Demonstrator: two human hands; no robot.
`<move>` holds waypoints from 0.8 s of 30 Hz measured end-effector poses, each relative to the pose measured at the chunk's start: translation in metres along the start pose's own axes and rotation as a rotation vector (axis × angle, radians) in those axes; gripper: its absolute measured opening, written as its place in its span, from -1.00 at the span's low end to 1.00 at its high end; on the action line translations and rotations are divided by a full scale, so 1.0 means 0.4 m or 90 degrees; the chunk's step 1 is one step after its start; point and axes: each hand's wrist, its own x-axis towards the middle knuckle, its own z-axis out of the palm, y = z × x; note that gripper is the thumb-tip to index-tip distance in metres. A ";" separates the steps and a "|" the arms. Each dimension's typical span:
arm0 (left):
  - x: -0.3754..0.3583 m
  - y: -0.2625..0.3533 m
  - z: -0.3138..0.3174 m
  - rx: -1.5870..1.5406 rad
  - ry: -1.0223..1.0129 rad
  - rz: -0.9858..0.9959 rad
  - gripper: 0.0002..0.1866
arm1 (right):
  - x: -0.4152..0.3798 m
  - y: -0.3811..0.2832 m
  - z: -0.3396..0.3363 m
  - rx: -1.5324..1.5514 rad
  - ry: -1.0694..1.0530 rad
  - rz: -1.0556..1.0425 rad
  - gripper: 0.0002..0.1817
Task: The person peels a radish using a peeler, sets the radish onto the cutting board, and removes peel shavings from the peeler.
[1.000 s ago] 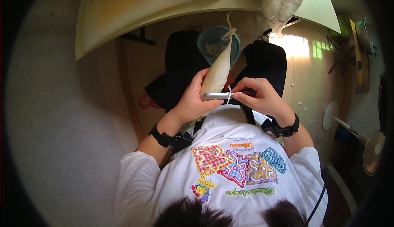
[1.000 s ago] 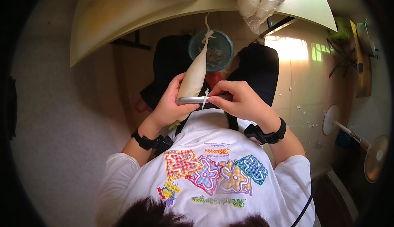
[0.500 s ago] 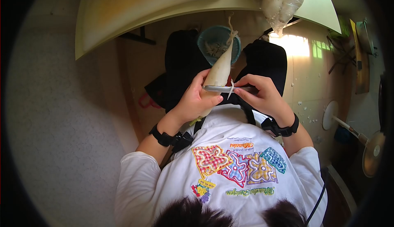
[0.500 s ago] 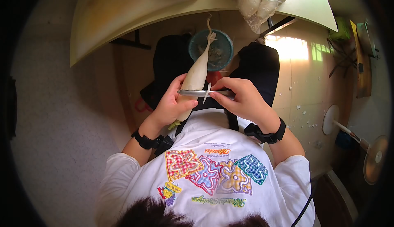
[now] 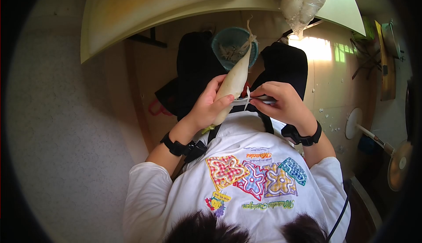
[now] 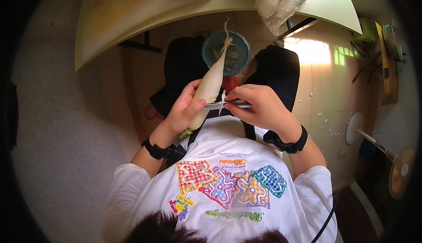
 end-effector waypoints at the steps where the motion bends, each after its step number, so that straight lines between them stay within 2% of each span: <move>1: 0.001 0.001 0.002 -0.005 -0.001 0.008 -0.30 | 0.002 -0.001 -0.001 -0.001 0.000 0.000 -0.85; 6: 0.001 -0.001 -0.001 -0.016 0.006 0.006 -0.35 | 0.004 -0.009 -0.007 -0.051 -0.007 -0.031 -0.85; 8: 0.001 -0.003 -0.009 -0.018 -0.012 -0.008 -0.46 | 0.005 -0.006 -0.005 -0.050 -0.007 -0.038 -0.85; 14: 0.007 0.006 -0.001 -0.075 -0.005 -0.005 -0.42 | 0.002 -0.006 -0.011 -0.026 -0.029 -0.045 -0.85; 19: 0.012 0.007 -0.007 -0.048 0.036 -0.002 -0.45 | -0.004 -0.013 -0.041 0.037 -0.062 -0.032 -0.86; 24: 0.015 0.004 -0.010 -0.042 0.042 0.028 -0.46 | -0.004 0.001 -0.047 0.122 0.120 0.076 -0.86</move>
